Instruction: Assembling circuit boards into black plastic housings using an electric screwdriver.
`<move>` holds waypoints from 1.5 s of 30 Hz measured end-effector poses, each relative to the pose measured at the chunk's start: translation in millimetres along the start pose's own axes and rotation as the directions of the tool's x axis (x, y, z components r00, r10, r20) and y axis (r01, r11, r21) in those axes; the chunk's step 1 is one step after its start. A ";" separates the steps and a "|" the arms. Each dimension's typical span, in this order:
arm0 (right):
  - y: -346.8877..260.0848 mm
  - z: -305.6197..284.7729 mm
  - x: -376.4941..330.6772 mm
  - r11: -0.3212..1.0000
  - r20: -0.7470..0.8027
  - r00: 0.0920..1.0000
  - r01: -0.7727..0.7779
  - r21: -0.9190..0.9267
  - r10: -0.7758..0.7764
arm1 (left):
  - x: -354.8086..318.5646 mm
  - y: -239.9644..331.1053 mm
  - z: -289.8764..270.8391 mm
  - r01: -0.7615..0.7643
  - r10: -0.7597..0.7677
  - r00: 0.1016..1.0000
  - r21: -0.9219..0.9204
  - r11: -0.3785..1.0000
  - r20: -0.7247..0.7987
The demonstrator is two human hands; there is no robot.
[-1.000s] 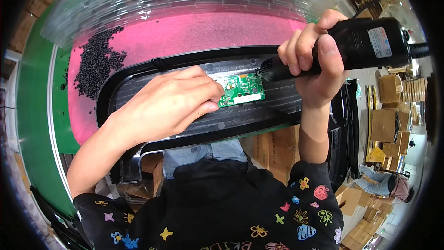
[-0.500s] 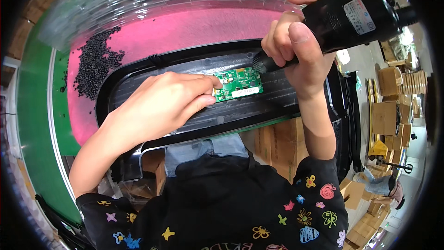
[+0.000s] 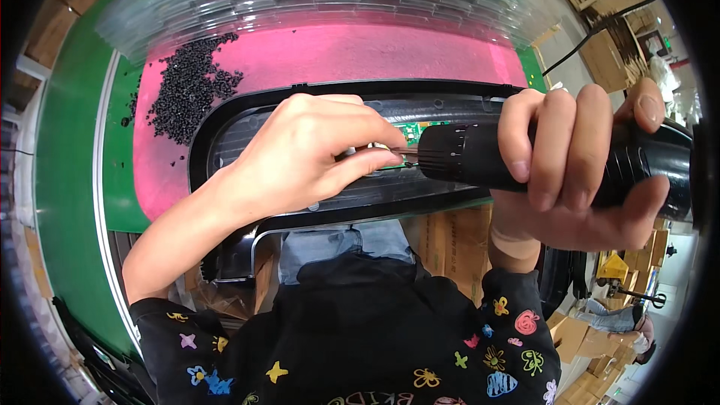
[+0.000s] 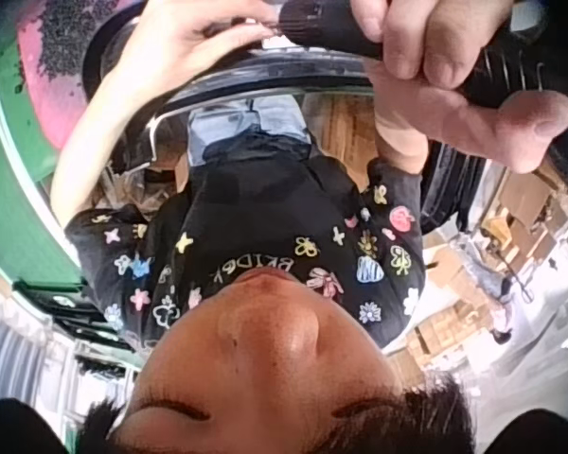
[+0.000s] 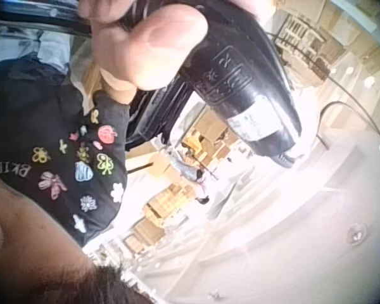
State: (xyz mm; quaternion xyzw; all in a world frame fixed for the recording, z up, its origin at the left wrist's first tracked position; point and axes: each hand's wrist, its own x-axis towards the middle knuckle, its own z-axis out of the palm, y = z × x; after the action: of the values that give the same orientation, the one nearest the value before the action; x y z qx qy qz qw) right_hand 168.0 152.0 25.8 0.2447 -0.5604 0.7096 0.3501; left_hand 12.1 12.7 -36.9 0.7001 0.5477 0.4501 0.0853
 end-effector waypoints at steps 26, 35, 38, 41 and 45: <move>22.7 26.2 12.8 0.916 -0.354 0.926 -0.247 -0.317 0.127 | -5.2 -3.0 -0.9 0.012 0.022 0.992 0.272 0.962 -0.122; 50.5 -15.2 3.8 0.949 -0.100 0.985 -0.160 -0.273 0.137 | -0.7 0.5 -7.8 0.174 -0.111 0.960 0.239 0.955 -0.256; 51.3 -11.8 4.0 0.910 -0.196 0.963 -0.244 -0.334 0.186 | -1.7 0.3 -7.9 0.231 -0.181 0.960 0.234 0.944 -0.215; 54.3 -11.9 2.9 0.908 -0.175 0.963 -0.256 -0.332 0.207 | -0.2 4.2 -11.3 0.282 -0.246 0.954 0.229 0.932 -0.174; 58.5 -9.5 4.7 0.888 -0.186 0.959 -0.271 -0.373 0.214 | -0.8 3.7 -10.6 0.324 -0.297 0.940 0.174 0.930 -0.167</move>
State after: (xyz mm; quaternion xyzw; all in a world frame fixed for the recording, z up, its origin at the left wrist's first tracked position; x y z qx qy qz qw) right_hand 120.3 154.8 -9.6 0.0467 -0.6920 0.6356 0.3391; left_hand 7.0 6.7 -28.9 0.5766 0.6985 0.4211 0.0472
